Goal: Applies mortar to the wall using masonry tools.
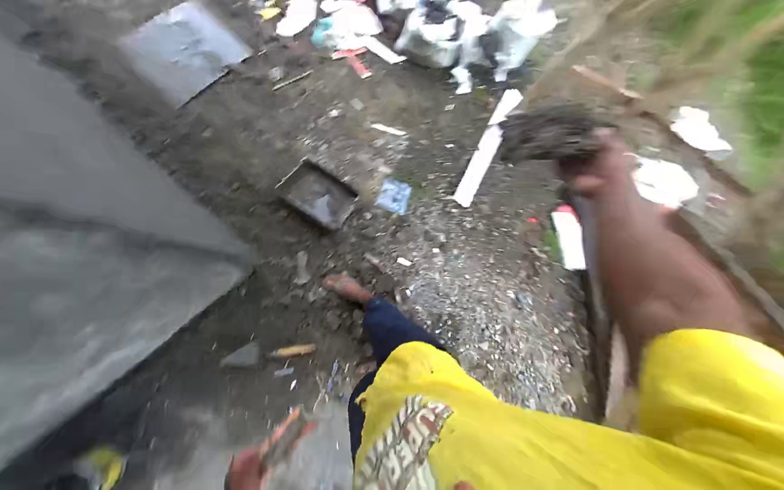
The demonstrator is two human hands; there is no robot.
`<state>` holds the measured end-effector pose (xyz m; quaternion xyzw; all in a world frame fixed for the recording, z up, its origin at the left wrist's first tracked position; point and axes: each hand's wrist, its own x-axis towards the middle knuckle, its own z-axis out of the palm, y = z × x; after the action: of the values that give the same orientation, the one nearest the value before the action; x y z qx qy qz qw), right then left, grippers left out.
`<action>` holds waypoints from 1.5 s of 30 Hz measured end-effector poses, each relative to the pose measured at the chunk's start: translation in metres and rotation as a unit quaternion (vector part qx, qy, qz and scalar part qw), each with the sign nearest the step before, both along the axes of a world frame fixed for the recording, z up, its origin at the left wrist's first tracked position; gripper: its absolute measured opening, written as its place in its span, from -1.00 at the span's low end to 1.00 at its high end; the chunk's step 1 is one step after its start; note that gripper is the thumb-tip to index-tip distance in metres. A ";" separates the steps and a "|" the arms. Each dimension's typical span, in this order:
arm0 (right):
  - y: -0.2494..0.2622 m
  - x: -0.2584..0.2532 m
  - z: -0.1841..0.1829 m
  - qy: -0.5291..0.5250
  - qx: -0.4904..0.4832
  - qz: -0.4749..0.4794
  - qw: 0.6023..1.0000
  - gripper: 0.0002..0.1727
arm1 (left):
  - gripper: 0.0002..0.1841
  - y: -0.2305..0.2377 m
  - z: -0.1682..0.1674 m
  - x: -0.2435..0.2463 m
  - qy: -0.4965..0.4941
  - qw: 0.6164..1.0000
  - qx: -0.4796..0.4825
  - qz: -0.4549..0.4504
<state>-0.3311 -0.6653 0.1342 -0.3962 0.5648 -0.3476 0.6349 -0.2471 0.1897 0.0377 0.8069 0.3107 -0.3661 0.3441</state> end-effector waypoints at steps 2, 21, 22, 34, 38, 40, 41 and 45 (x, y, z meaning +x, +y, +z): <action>0.022 -0.011 0.001 0.113 0.027 0.041 0.992 -0.03 | -0.65 0.032 -0.014 -0.015 -0.079 0.997 -0.020 0.013; 0.322 -0.003 -0.120 0.392 0.061 0.631 0.667 -0.52 | -0.77 -0.019 -0.009 -0.125 -0.268 0.874 -0.270 0.302; 0.323 0.007 -0.112 0.382 0.032 0.628 0.677 -0.56 | -0.76 -0.020 -0.009 -0.123 -0.272 0.877 -0.270 0.290; 0.397 0.022 -0.039 0.246 -0.191 0.752 0.581 -0.55 | -0.69 -0.082 0.035 -0.063 -0.217 0.966 -0.116 -0.075; 0.446 0.045 -0.045 0.151 -0.216 0.851 0.455 -0.35 | -0.68 -0.122 0.047 -0.048 -0.197 0.962 -0.118 -0.147; 0.462 0.059 -0.050 0.138 -0.223 0.888 0.379 -0.23 | -0.70 -0.139 0.047 -0.037 -0.206 0.957 -0.133 -0.154; 0.465 0.066 -0.052 0.142 -0.223 0.899 0.349 -0.22 | -0.71 -0.147 0.046 -0.031 -0.210 0.956 -0.138 -0.152; 0.449 0.099 -0.062 0.157 -0.191 0.912 0.327 -0.41 | -0.73 -0.174 0.038 0.000 -0.197 0.958 -0.144 -0.150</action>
<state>-0.2326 -0.2160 0.0725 -0.8207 -0.1440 0.4194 0.3603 -0.2471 0.0154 0.0753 0.8423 0.0562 -0.2876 0.4523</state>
